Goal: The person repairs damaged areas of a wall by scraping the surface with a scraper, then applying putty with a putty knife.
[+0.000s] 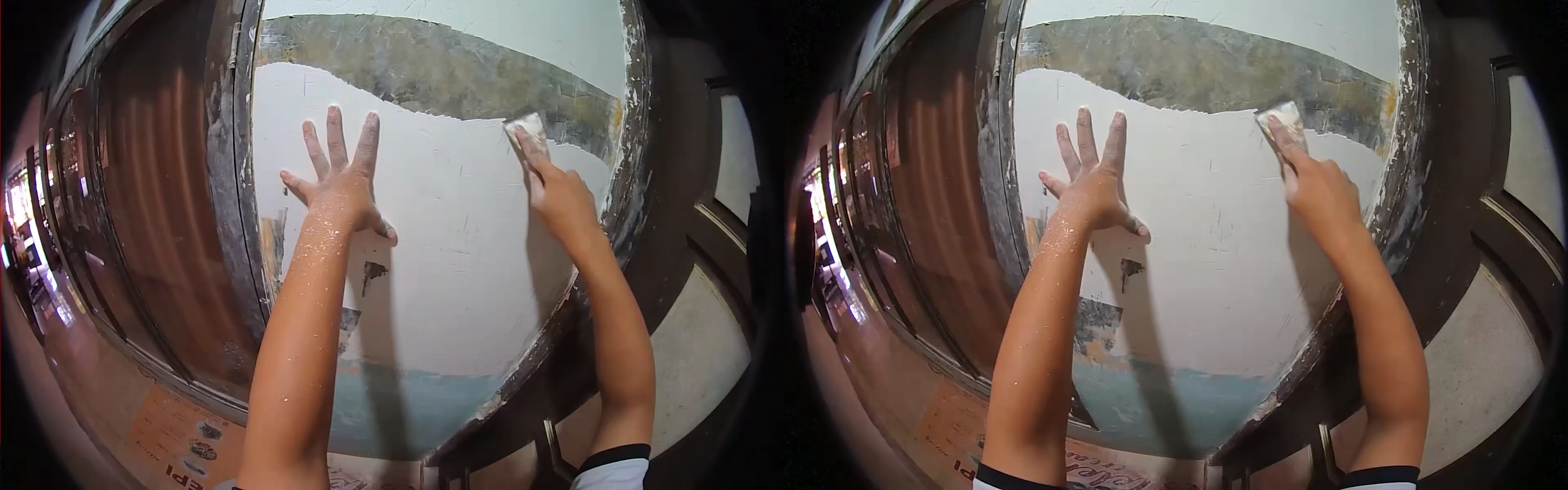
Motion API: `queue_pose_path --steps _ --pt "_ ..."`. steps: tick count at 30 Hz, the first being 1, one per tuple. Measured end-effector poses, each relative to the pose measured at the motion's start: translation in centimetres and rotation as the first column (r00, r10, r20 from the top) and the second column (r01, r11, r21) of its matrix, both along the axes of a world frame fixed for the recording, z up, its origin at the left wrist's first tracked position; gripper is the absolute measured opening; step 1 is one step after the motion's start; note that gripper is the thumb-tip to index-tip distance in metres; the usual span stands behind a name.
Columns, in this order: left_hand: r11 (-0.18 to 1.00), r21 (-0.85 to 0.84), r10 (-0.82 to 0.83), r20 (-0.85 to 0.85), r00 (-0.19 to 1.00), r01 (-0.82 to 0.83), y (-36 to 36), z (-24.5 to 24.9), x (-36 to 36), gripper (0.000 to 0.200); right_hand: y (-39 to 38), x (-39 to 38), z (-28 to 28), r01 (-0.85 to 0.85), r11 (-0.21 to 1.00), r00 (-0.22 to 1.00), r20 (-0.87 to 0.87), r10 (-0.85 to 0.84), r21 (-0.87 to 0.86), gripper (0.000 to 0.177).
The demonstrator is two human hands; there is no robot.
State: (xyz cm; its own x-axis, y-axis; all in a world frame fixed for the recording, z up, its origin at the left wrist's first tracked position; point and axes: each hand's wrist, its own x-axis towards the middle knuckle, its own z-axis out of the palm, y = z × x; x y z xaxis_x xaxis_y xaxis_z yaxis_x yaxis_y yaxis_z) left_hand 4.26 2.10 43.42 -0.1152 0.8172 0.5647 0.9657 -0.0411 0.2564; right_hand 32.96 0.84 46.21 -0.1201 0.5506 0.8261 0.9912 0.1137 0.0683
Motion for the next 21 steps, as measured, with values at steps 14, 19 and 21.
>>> queue_pose_path --steps 14,19,21 --pt "1.0 0.028 -0.011 0.008 1.0 0.011 0.0 -0.1 0.0 0.168 0.2 0.8 -1.1 -0.052 0.999 0.997 -0.054 0.052 0.003 0.051" --pt "0.999 0.032 -0.008 0.002 1.0 0.008 0.1 -0.1 -0.1 0.169 0.3 1.2 -1.4 -0.031 0.999 0.999 -0.038 0.029 -0.043 0.058" --pt "0.999 0.034 -0.006 0.006 1.0 0.005 0.2 -0.3 -0.1 0.169 0.4 0.9 -1.5 -0.044 0.998 0.998 -0.042 0.042 -0.034 0.06"
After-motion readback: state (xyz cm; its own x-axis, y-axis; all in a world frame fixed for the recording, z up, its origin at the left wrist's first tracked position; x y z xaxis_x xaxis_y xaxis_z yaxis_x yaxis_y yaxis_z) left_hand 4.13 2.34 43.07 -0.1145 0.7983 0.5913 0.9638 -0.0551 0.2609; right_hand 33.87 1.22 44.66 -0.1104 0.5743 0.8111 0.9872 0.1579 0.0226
